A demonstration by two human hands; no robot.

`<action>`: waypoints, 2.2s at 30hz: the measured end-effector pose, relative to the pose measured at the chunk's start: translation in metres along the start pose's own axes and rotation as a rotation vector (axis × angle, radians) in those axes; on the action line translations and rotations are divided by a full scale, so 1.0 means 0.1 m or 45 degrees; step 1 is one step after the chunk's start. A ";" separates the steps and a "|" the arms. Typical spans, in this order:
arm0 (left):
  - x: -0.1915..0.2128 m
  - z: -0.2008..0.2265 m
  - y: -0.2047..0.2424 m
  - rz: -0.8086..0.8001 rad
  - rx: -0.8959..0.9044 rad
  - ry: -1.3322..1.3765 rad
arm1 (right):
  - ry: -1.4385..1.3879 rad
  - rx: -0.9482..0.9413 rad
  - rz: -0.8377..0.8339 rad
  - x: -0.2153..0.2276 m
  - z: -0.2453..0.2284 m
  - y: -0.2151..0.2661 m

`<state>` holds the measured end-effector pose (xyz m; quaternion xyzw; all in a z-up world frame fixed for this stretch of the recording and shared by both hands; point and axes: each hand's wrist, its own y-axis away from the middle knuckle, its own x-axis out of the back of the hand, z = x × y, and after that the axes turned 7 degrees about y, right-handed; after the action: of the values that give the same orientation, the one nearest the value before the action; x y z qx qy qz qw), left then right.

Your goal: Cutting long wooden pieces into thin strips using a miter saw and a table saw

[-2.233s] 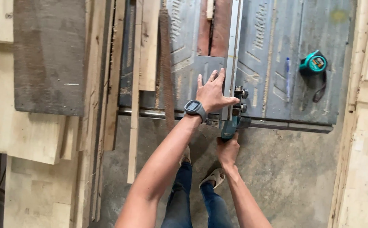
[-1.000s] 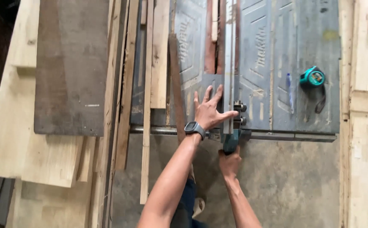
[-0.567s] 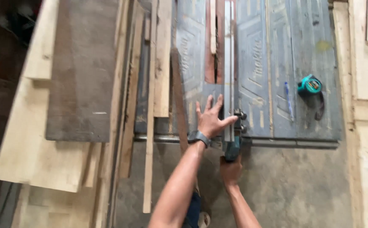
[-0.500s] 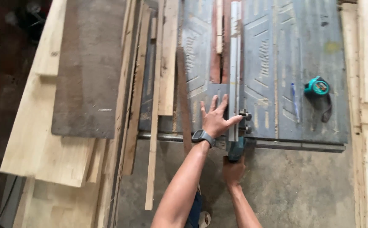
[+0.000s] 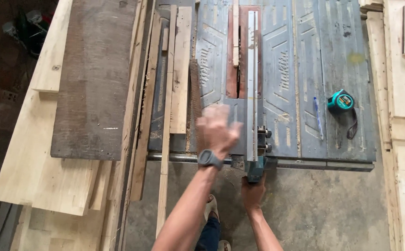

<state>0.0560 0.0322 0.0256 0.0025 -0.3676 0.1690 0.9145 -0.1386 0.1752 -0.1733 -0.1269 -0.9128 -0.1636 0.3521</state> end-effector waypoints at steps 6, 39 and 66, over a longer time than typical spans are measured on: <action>-0.18 -0.96 0.18 0.103 0.277 -0.408 | -0.130 -0.030 -0.037 0.02 -0.04 0.05; -0.59 -0.18 0.71 -0.474 0.158 0.004 | 0.096 0.192 0.011 -0.12 0.31 -0.11; -0.57 0.00 0.48 -0.283 0.350 0.114 | 0.138 0.137 -0.024 -0.19 0.45 -0.14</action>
<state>0.0027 0.0604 -0.0185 0.1605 -0.2975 0.1157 0.9340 -0.1566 0.1773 -0.2205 -0.0902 -0.9010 -0.1242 0.4059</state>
